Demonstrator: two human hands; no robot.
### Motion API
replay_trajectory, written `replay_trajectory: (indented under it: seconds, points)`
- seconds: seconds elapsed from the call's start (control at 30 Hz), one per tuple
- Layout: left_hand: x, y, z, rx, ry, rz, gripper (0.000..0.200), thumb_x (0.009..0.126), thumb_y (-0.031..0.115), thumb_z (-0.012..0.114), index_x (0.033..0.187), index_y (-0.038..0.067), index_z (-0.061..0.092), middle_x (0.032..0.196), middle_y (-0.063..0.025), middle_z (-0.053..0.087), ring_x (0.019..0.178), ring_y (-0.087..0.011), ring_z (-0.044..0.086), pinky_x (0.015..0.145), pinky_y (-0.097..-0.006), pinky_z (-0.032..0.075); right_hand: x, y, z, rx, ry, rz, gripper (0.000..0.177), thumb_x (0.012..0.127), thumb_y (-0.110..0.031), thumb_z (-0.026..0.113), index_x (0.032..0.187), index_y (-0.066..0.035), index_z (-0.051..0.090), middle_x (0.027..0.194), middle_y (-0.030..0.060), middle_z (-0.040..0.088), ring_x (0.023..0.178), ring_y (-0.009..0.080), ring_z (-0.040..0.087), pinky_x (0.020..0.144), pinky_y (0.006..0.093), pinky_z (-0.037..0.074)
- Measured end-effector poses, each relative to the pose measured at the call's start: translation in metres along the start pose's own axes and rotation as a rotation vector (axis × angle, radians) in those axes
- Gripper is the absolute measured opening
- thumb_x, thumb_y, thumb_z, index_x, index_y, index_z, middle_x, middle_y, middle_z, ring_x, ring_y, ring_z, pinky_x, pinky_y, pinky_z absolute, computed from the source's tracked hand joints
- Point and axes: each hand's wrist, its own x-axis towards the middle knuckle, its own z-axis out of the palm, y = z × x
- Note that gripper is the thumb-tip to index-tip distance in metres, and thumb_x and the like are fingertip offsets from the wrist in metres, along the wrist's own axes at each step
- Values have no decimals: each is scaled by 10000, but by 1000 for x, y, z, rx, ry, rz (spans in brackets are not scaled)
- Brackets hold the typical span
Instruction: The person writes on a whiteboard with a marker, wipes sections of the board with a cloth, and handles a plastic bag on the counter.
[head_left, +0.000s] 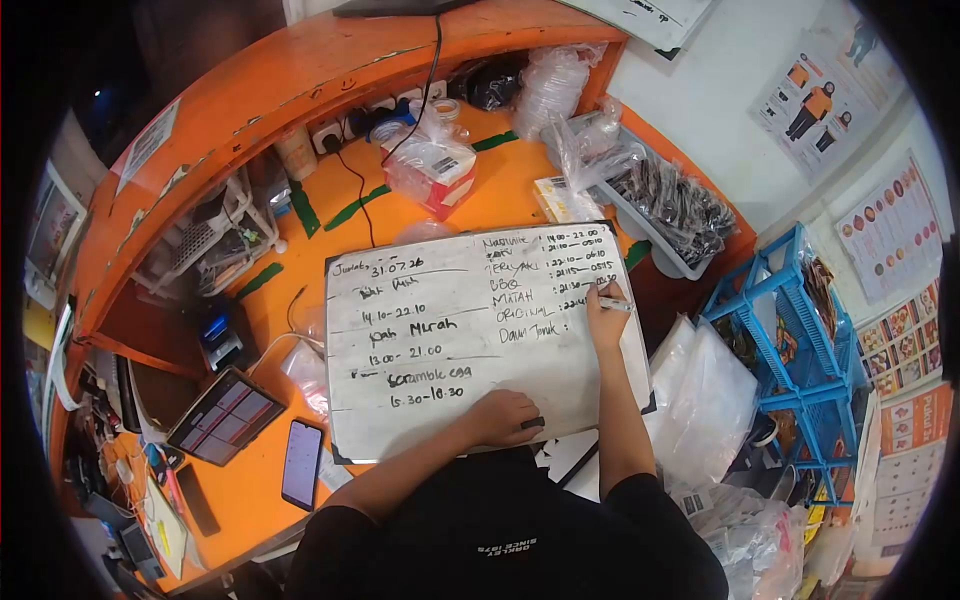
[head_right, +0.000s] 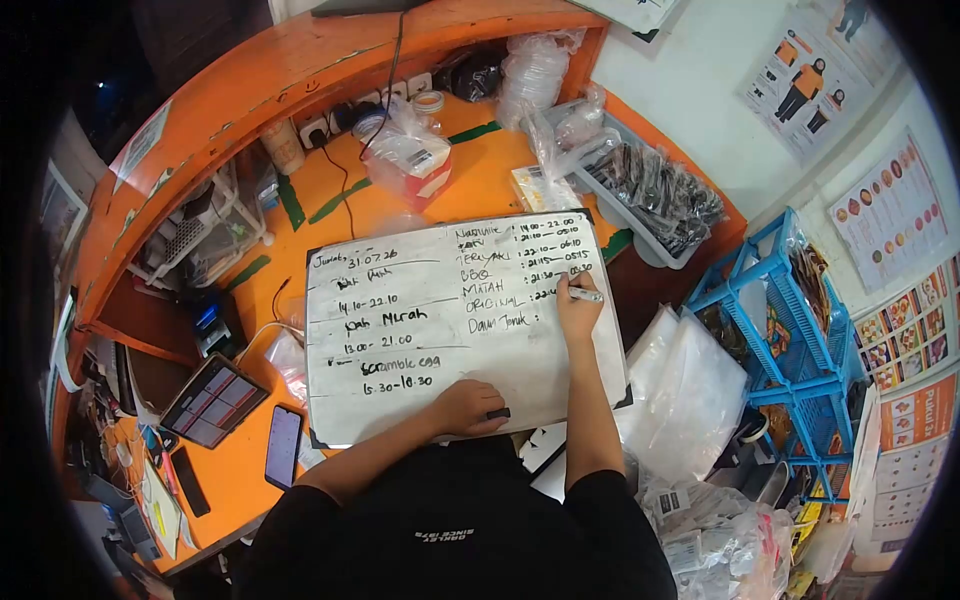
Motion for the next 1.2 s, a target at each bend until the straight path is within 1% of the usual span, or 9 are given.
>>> replay_trajectory:
  seconds: [0.3,0.47,0.5,0.53,0.6,0.7,0.83,0.93,1.2]
  points:
    - [0,-1,0,-4,-12,2,217,776,261,645,771,61,563,694,-102,546,661,-286,559,602,-395,447,1,4,-4,-120,54,15,248,770,-85,655,616,-25,470,494,84,475,430,155,436,448,315,352]
    - [2,-2,0,-23,-2,-28,198,762,231,658,766,52,574,691,-113,546,659,-301,559,585,-391,444,-1,-3,-6,-59,128,-19,188,746,-52,608,625,-23,467,592,130,508,543,291,480,529,378,395]
    - [2,-1,0,-7,-16,-23,193,756,220,662,760,47,576,688,-117,546,655,-308,557,576,-392,441,-2,7,-5,-181,162,-116,193,776,-137,624,646,-41,519,605,128,562,560,296,559,522,383,418]
    - [5,1,0,16,-27,-22,187,759,218,660,764,47,586,703,-120,566,655,-306,568,582,-398,452,-9,34,7,-150,182,3,225,807,-171,611,640,-55,515,618,120,570,569,292,558,542,388,421]
    - [13,6,0,34,-41,-1,170,755,202,660,755,46,595,715,-124,587,653,-308,579,583,-405,461,-3,6,-9,-30,168,196,213,839,-204,598,692,-73,518,609,121,565,583,307,568,551,396,434]
    - [7,6,6,36,-65,21,155,744,181,661,730,43,592,704,-127,585,647,-315,578,577,-403,458,-4,-10,-9,-17,274,220,284,834,-299,604,680,-61,583,638,158,602,602,342,595,568,417,457]
    - [7,4,9,64,-34,25,146,728,162,658,713,37,585,676,-126,572,629,-317,569,576,-400,449,-5,-11,-14,-48,165,290,253,831,-277,638,714,-53,635,645,152,602,585,317,584,542,377,445]
    - [10,6,8,72,-42,20,136,725,156,652,713,38,585,674,-125,570,632,-315,567,577,-402,446,-4,-15,-16,-43,156,258,263,821,-298,624,706,-64,654,633,164,611,600,338,601,580,417,468]
    - [10,8,7,55,-34,17,133,726,159,643,726,36,591,674,-124,571,635,-316,564,580,-408,440,-5,-22,-24,-12,152,86,196,718,-204,702,754,-46,590,623,127,577,564,293,578,562,361,467]
